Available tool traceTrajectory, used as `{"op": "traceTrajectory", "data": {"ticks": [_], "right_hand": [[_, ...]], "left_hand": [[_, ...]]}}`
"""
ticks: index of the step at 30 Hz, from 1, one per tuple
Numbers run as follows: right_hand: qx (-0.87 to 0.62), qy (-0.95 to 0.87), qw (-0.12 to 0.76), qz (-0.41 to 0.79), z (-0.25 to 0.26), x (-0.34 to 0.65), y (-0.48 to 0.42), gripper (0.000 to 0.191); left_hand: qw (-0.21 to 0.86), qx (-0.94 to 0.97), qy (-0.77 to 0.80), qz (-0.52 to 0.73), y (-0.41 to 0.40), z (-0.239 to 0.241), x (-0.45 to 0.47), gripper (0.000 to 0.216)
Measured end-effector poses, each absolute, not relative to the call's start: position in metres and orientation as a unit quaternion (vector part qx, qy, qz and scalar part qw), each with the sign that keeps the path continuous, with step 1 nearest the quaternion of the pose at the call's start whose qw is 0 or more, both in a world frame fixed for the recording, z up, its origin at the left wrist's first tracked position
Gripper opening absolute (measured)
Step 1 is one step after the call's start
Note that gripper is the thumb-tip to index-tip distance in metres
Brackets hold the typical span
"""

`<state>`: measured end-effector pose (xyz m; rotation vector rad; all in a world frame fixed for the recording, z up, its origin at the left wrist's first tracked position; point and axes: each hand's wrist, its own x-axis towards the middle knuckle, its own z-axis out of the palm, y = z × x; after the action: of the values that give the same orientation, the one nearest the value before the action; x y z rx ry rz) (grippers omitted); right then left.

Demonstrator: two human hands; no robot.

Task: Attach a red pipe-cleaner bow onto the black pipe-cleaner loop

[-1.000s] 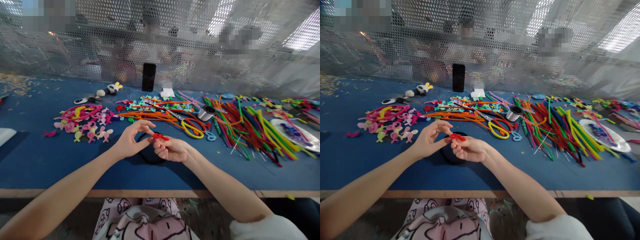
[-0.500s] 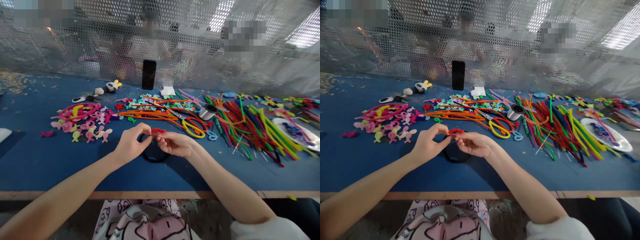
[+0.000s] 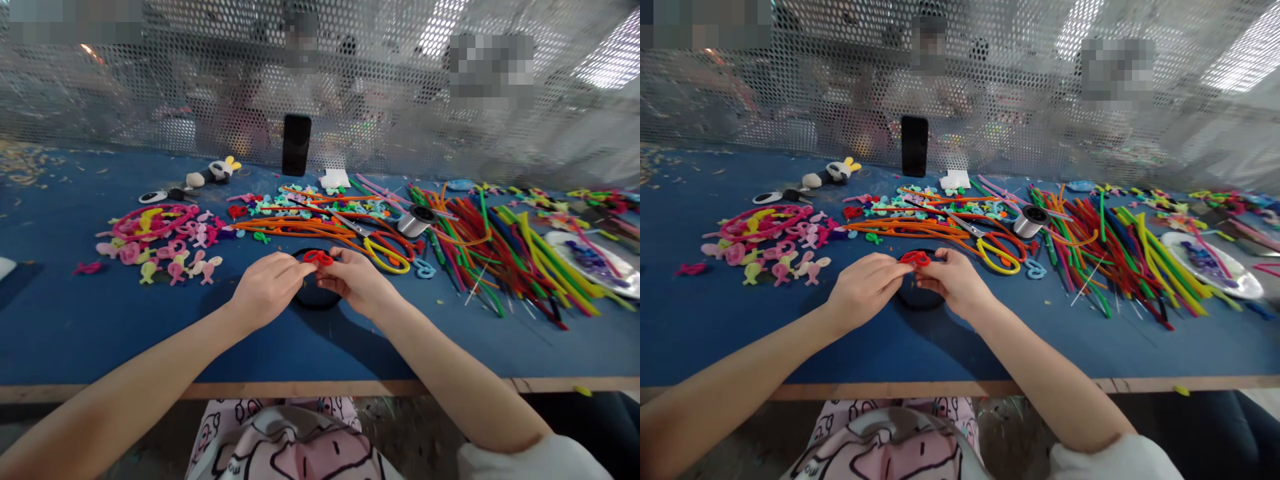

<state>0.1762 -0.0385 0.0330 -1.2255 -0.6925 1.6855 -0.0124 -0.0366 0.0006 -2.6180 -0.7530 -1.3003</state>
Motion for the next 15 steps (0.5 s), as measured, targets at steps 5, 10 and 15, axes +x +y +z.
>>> {"op": "traceTrajectory", "data": {"ticks": [5,10,15], "right_hand": [[-0.530,-0.338,0.444,0.639,0.039,0.175,-0.040,0.048],[-0.571,-0.421,0.382,0.592,0.044,0.179,-0.039,0.042],[-0.599,-0.509,0.292,0.544,0.045,0.186,-0.038,0.034]], "left_hand": [[0.102,-0.874,-0.253,-0.402,-0.039,0.005,-0.012,0.022],[0.114,-0.872,-0.265,-0.395,-0.041,0.005,-0.011,0.018],[0.095,-0.881,-0.271,-0.376,-0.043,0.002,-0.005,0.015]]}}
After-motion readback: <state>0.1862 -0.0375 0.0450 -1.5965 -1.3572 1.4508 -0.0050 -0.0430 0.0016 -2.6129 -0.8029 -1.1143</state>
